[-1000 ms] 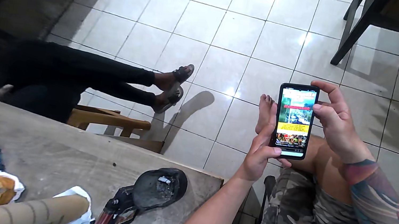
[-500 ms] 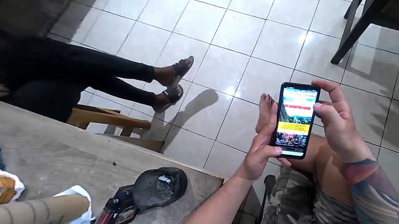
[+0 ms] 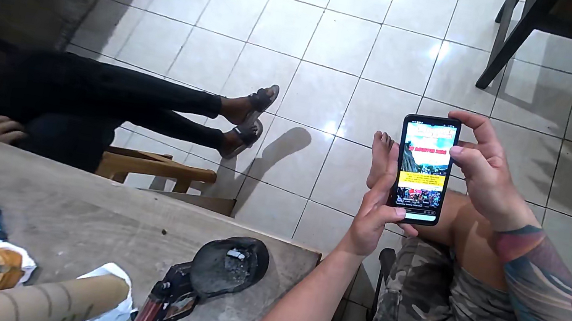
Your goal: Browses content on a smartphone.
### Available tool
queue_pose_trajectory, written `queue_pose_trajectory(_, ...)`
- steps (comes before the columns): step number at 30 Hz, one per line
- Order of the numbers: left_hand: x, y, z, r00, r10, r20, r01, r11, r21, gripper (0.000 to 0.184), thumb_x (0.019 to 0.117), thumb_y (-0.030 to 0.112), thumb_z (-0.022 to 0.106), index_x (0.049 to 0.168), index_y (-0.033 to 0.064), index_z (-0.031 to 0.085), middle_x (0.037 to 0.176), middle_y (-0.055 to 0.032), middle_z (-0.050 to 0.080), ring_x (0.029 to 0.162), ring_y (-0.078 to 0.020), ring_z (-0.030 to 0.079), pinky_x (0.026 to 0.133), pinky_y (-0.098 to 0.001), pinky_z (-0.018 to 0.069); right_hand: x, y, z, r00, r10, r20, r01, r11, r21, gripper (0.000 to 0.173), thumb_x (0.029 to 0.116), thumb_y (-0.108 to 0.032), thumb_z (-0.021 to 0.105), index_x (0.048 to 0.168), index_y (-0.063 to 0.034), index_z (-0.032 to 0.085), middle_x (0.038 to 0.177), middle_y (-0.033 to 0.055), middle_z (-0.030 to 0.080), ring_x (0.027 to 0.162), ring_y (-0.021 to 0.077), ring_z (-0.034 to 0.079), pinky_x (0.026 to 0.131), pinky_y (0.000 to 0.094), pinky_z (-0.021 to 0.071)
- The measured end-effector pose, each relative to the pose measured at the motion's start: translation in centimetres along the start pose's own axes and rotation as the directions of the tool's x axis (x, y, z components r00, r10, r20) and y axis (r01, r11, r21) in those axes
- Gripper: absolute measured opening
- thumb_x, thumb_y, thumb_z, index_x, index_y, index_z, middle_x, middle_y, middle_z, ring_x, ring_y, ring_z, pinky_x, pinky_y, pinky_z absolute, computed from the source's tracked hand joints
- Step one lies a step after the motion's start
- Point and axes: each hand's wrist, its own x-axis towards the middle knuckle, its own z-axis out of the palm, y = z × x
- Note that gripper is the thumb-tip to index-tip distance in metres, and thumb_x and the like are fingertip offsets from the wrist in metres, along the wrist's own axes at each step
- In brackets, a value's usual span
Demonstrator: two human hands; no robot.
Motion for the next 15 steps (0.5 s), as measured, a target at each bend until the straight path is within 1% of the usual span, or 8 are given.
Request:
queue_pose_trajectory(3, 0.04, 0.13, 0.07, 1.0, -0.008, -0.004, 0.008, 1.0, 0.0, 0.086, 0.0933, 0.022, 0.056, 0.164, 0.0384, 0.01, 0.157, -0.0106, 0.039, 0.105, -0.0265, 0.068, 0.061, -0.0435, 0.0626, 0.0, -0.01, 0.0, 1.0, 0.007, 0.002, -0.007, 1.0, 0.004, 0.049, 0.1025, -0.011, 0.045, 0.15, -0.0068, 0.035, 0.111, 0.0148, 0.071, 0.1, 0.0225, 0.073, 0.091, 0.0409, 0.061)
queue_pose_trajectory(8, 0.08, 0.12, 0.05, 1.0, -0.006, 0.0, 0.006, 1.0, -0.002, 0.087, 0.0926, 0.022, 0.056, 0.164, 0.0374, 0.008, 0.157, -0.0111, 0.038, 0.107, -0.027, 0.067, 0.06, -0.0438, 0.0625, 0.01, -0.01, 0.02, 1.0, 0.011, -0.007, -0.011, 1.0, -0.007, 0.05, 0.1018, -0.011, 0.045, 0.15, -0.0065, 0.036, 0.112, 0.0145, 0.071, 0.101, 0.0226, 0.073, 0.091, 0.0409, 0.0613)
queue_pose_trajectory(12, 0.03, 0.16, 0.05, 1.0, -0.013, -0.01, 0.013, 1.0, 0.023, 0.088, 0.0922, 0.024, 0.057, 0.164, 0.0375, 0.009, 0.158, -0.011, 0.037, 0.104, -0.0272, 0.068, 0.059, -0.0444, 0.0623, 0.01, 0.07, 0.03, 1.0, 0.002, -0.002, -0.002, 1.0, -0.012, 0.05, 0.1016, -0.01, 0.045, 0.151, -0.0056, 0.035, 0.114, 0.0154, 0.071, 0.102, 0.0235, 0.072, 0.091, 0.0418, 0.061)
queue_pose_trajectory(15, 0.08, 0.16, 0.11, 1.0, -0.006, -0.012, 0.006, 1.0, 0.025, 0.088, 0.092, 0.023, 0.056, 0.165, 0.036, 0.008, 0.155, -0.0123, 0.04, 0.104, -0.0273, 0.068, 0.058, -0.0439, 0.0622, 0.01, 0.03, 0.02, 1.0, 0.003, -0.001, -0.003, 1.0, -0.003, 0.05, 0.1018, -0.009, 0.045, 0.151, -0.0057, 0.035, 0.112, 0.0147, 0.071, 0.102, 0.0227, 0.072, 0.092, 0.0413, 0.0607)
